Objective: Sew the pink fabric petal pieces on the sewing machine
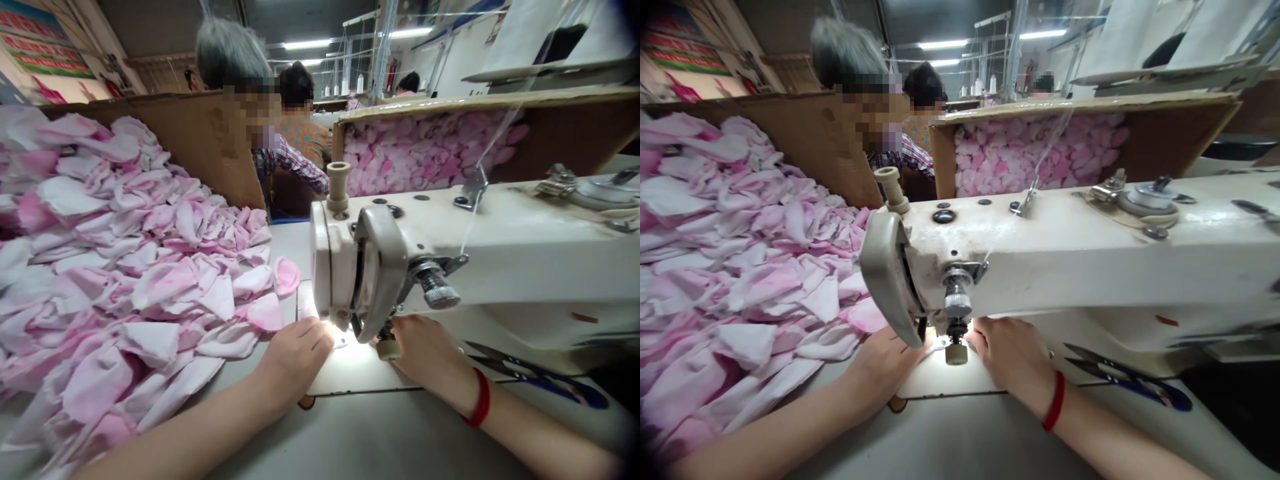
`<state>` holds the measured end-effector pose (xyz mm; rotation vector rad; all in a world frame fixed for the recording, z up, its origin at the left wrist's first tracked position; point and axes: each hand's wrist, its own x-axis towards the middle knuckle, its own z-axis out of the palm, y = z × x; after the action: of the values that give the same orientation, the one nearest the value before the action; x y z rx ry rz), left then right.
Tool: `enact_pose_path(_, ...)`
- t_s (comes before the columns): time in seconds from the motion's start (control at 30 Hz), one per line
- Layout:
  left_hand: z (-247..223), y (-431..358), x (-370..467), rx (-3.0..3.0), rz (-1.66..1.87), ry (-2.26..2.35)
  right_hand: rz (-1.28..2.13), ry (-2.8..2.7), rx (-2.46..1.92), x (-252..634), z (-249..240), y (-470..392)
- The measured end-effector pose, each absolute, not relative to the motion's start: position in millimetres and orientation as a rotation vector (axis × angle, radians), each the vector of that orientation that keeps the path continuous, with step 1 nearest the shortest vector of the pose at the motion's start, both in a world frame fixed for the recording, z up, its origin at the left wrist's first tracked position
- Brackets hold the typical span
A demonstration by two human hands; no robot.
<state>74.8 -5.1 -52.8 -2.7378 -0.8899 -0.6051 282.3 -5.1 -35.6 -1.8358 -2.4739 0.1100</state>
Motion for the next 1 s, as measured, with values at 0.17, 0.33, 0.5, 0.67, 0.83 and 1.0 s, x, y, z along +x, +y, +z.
enact_pose_path(0.17, -58.6, 0.8, 72.2, -2.717, -0.616, -0.902, 0.243, -2.478, -1.84, 287.2, -31.2, -0.4)
enact_pose_path(0.33, -55.2, -0.1, 70.7, -2.75, -0.661, -0.862, 0.301, -2.513, -1.772, 290.8, -28.5, 2.5)
enact_pose_path(0.5, -50.6, -3.3, 72.4, -2.755, -0.711, -0.86, 0.203, -2.623, -1.536, 289.4, -35.6, -1.5)
enact_pose_path(0.67, -51.1, -1.0, 73.8, -2.714, -0.699, -0.879, 0.23, -2.686, -1.361, 289.4, -35.0, -4.0)
enact_pose_path(0.83, -48.9, -5.2, 72.5, -2.706, -0.52, -0.89, 0.269, -2.763, -1.209, 288.1, -33.1, -3.8)
enact_pose_path(1.0, -41.1, -28.7, 54.4, -2.816, -0.539, -0.973, 0.291, -2.805, -1.122, 288.7, -36.7, -4.5)
